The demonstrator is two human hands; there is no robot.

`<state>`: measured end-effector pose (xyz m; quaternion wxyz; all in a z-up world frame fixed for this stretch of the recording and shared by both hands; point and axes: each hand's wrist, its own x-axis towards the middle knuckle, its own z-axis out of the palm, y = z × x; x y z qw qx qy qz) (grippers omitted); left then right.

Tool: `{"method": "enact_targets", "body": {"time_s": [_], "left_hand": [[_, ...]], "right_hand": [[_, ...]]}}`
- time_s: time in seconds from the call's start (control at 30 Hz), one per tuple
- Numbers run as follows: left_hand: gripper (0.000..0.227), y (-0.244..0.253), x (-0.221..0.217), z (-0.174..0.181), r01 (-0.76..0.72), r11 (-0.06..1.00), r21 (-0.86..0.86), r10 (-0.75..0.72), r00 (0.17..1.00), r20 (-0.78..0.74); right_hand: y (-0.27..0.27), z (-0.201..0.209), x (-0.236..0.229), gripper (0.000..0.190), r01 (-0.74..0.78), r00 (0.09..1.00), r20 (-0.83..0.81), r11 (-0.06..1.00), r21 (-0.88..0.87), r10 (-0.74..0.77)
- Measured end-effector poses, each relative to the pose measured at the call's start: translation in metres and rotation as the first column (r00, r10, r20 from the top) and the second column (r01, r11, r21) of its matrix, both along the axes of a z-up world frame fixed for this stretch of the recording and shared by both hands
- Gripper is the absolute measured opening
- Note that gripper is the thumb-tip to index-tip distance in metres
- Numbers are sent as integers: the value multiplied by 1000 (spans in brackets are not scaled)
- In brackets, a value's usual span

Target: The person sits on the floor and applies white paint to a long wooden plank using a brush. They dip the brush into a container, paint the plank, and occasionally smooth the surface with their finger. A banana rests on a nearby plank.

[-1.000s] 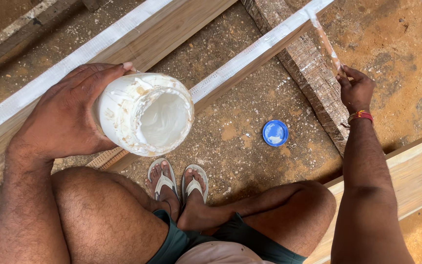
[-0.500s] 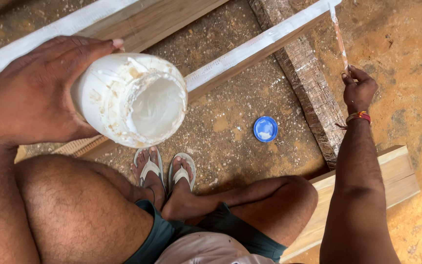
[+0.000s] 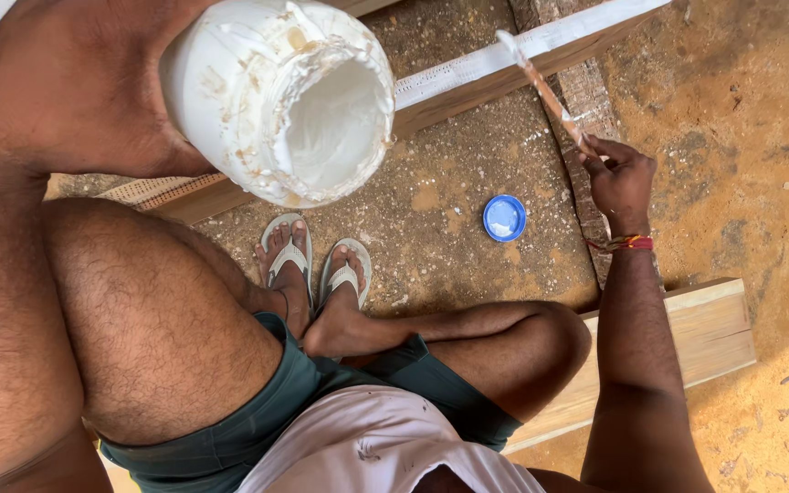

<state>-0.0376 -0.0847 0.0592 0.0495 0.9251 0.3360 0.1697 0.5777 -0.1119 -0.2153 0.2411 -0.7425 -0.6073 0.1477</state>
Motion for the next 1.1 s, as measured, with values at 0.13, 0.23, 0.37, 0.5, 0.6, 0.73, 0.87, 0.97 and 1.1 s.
{"method": "enact_targets", "body": {"time_s": [0.13,0.23,0.37,0.5,0.6,0.73,0.87,0.97,1.1], "left_hand": [[117,-14,2,-10,11,1000,-13,-10,999,36],[118,-27,3,-30,23,998,-63,-18,997,80],[119,-15,-9,-36,-18,1000,-20,21,990,139],[114,2,-17,-55,-103,995,-11,103,975,198],[108,5,-23,-75,-165,986,8,160,964,212],[110,11,-26,-85,-234,970,62,224,965,137],[103,4,-28,-94,-156,982,105,140,979,150],[101,-3,-23,-96,-133,984,118,116,983,143],[100,-10,-32,-103,-203,972,121,178,965,193]], "right_hand": [[28,-9,6,20,52,996,74,995,89,-58],[46,-18,3,25,211,974,59,968,137,-220],[32,19,-26,30,50,994,-107,951,304,-18],[-37,107,-74,31,-125,968,-196,977,172,159],[-84,180,-115,25,-435,898,161,880,189,409],[-110,231,-191,23,-586,759,460,791,176,460],[-88,228,-282,27,-616,676,541,786,42,500],[-62,215,-336,32,-610,676,587,785,107,445],[-48,216,-361,29,-597,656,527,799,-77,541]]}}
